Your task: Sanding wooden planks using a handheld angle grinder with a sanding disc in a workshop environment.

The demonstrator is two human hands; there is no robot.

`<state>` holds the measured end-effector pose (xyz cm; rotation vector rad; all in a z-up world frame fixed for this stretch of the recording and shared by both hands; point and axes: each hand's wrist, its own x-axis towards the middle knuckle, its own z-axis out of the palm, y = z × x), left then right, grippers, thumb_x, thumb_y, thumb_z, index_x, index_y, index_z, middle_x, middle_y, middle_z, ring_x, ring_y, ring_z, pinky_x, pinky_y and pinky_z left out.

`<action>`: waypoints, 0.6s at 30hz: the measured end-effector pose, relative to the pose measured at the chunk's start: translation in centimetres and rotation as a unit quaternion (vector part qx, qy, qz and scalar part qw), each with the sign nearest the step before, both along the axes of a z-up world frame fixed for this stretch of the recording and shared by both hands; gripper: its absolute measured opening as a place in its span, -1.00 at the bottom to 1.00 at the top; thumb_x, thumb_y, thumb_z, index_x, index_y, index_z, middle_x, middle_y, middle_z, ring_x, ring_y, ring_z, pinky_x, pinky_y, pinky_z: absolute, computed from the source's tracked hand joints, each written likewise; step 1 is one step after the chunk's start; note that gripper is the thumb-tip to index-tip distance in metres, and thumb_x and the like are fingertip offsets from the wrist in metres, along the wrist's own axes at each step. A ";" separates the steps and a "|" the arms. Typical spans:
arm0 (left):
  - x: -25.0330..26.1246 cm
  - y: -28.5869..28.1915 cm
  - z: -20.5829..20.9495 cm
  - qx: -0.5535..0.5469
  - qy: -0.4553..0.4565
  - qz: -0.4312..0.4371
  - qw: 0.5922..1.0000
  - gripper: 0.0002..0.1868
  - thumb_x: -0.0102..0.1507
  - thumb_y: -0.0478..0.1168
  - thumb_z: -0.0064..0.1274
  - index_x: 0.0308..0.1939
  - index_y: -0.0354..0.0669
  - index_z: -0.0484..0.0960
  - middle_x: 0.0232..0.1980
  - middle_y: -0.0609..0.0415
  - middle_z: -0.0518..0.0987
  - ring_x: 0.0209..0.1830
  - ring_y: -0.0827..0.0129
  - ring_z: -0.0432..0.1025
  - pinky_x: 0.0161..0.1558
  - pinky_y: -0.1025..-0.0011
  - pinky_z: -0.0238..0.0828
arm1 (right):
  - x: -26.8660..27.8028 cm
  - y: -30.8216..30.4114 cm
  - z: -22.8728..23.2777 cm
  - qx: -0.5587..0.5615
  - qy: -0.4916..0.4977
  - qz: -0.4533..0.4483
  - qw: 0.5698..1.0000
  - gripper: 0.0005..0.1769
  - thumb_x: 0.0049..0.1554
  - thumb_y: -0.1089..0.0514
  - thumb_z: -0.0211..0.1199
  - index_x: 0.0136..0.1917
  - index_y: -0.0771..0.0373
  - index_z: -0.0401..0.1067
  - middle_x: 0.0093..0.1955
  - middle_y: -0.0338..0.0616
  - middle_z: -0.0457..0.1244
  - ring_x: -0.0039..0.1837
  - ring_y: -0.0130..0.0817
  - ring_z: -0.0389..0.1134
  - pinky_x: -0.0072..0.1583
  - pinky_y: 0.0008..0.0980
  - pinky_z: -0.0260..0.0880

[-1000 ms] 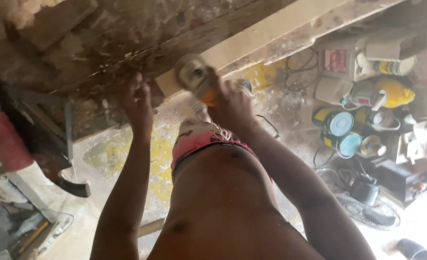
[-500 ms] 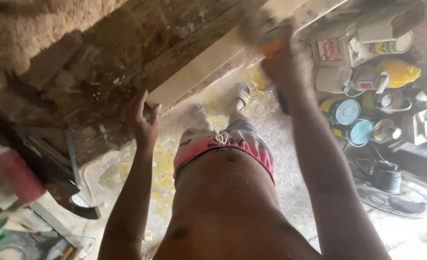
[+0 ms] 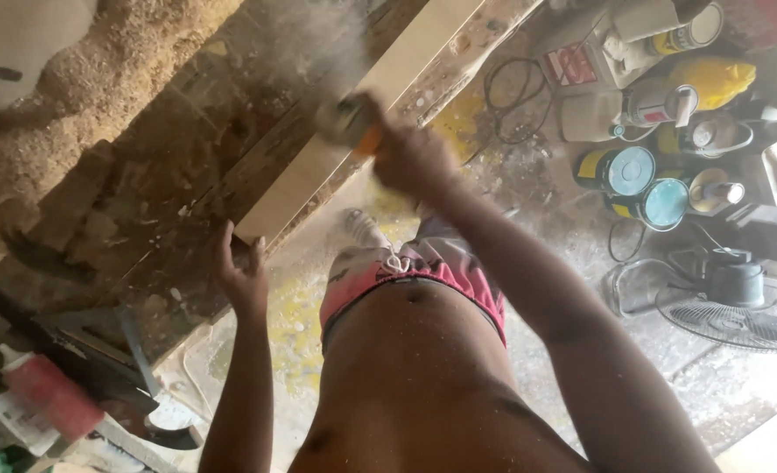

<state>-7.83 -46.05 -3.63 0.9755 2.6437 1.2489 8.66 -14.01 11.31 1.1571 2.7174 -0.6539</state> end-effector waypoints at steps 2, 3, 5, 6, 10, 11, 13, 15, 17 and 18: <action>-0.5 -0.3 -1.1 0.007 0.055 -0.003 0.998 -0.41 0.25 -0.15 0.40 0.32 -0.23 0.59 0.25 -0.14 0.54 0.27 0.00 0.42 0.33 0.11 0.31 | 1.4 4.4 1.1 0.018 -0.054 -0.031 0.998 -0.02 0.08 0.00 0.14 0.65 -0.27 -0.27 -0.12 -0.11 0.31 -0.18 -0.04 0.36 -0.18 -0.04 0.39; -0.2 0.0 0.2 0.005 0.056 0.000 0.998 -0.41 0.25 -0.15 0.40 0.32 -0.23 0.59 0.25 -0.14 0.54 0.27 0.00 0.42 0.33 0.11 0.31 | 1.9 6.3 1.7 0.016 -0.053 -0.028 0.998 -0.02 0.08 0.00 0.14 0.65 -0.27 -0.27 -0.12 -0.11 0.31 -0.18 -0.04 0.36 -0.18 -0.04 0.39; 0.3 1.1 2.8 0.017 0.026 -0.048 0.998 -0.47 0.25 -0.46 0.30 0.29 -0.38 0.51 0.21 -0.24 0.53 0.20 0.01 0.43 0.25 0.20 0.49 | 2.9 10.6 3.1 0.050 -0.128 -0.075 0.988 -0.23 0.32 0.03 -0.05 0.68 -0.13 -0.30 -0.34 -0.24 0.21 -0.49 -0.46 0.17 -0.56 -0.46 0.19; 0.3 1.2 3.5 0.014 0.029 -0.047 0.998 -0.47 0.25 -0.46 0.30 0.29 -0.38 0.51 0.21 -0.24 0.53 0.20 0.01 0.43 0.25 0.20 0.49 | 3.8 12.8 2.7 0.048 -0.125 -0.073 0.988 -0.23 0.32 0.03 -0.05 0.68 -0.13 -0.30 -0.34 -0.24 0.21 -0.49 -0.46 0.17 -0.56 -0.46 0.19; 0.8 3.5 4.9 -0.001 -0.011 0.045 0.999 -0.55 0.28 -0.38 0.28 0.25 -0.30 0.58 0.17 -0.27 0.54 -0.12 0.15 0.51 -0.16 0.34 0.59 | 7.7 21.2 1.2 0.023 0.000 -0.159 0.987 0.03 -0.03 0.22 0.19 0.60 -0.07 -0.22 0.01 -0.06 0.39 -0.07 0.08 0.43 -0.17 0.02 0.42; 1.1 4.4 4.9 0.019 -0.001 0.101 0.995 -0.64 0.34 -0.37 0.19 0.23 -0.25 0.58 0.18 -0.25 0.49 -0.22 0.29 0.50 -0.14 0.43 0.61 | 8.9 22.9 0.6 0.030 0.059 -0.155 0.986 0.04 -0.06 0.27 0.24 0.58 0.03 -0.19 0.07 -0.18 0.45 -0.04 0.04 0.46 -0.14 0.03 0.48; 0.8 10.1 6.4 0.005 0.095 0.058 0.994 -0.71 0.43 -0.22 0.06 0.18 -0.27 0.62 0.13 -0.17 0.57 -0.06 0.20 0.49 0.08 0.26 0.43 | 8.4 23.0 0.7 0.036 -0.003 -0.162 0.986 -0.03 0.02 0.17 0.25 0.58 0.02 -0.16 0.02 -0.02 0.36 -0.06 0.07 0.42 -0.21 0.00 0.44; 1.5 16.4 6.5 -0.004 0.188 0.019 0.982 -0.64 0.51 -0.07 -0.08 0.14 -0.28 0.65 0.08 -0.08 0.66 0.09 0.10 0.47 0.31 0.10 0.25 | 7.7 21.8 2.4 0.046 -0.066 -0.165 0.983 -0.10 0.10 0.08 0.25 0.59 0.00 -0.13 -0.02 0.13 0.27 -0.08 0.09 0.38 -0.29 -0.03 0.40; 2.6 22.9 5.8 0.031 0.151 0.016 0.988 -0.55 0.50 0.06 -0.14 0.23 -0.20 0.60 0.26 -0.13 0.54 0.33 -0.03 0.30 0.38 -0.07 0.07 | 6.4 18.8 5.6 0.311 -0.381 0.362 0.792 -0.71 0.34 0.17 0.02 0.32 0.00 0.31 0.49 0.64 -0.01 -0.60 -0.77 0.02 -0.66 -0.67 0.16; 2.9 25.2 5.4 0.032 0.154 0.012 0.988 -0.55 0.50 0.06 -0.14 0.23 -0.20 0.60 0.26 -0.13 0.54 0.33 -0.03 0.30 0.38 -0.07 0.07 | 6.2 18.1 3.7 0.311 -0.380 0.358 0.794 -0.71 0.34 0.17 0.02 0.32 0.00 0.31 0.49 0.64 -0.01 -0.60 -0.77 0.02 -0.66 -0.67 0.16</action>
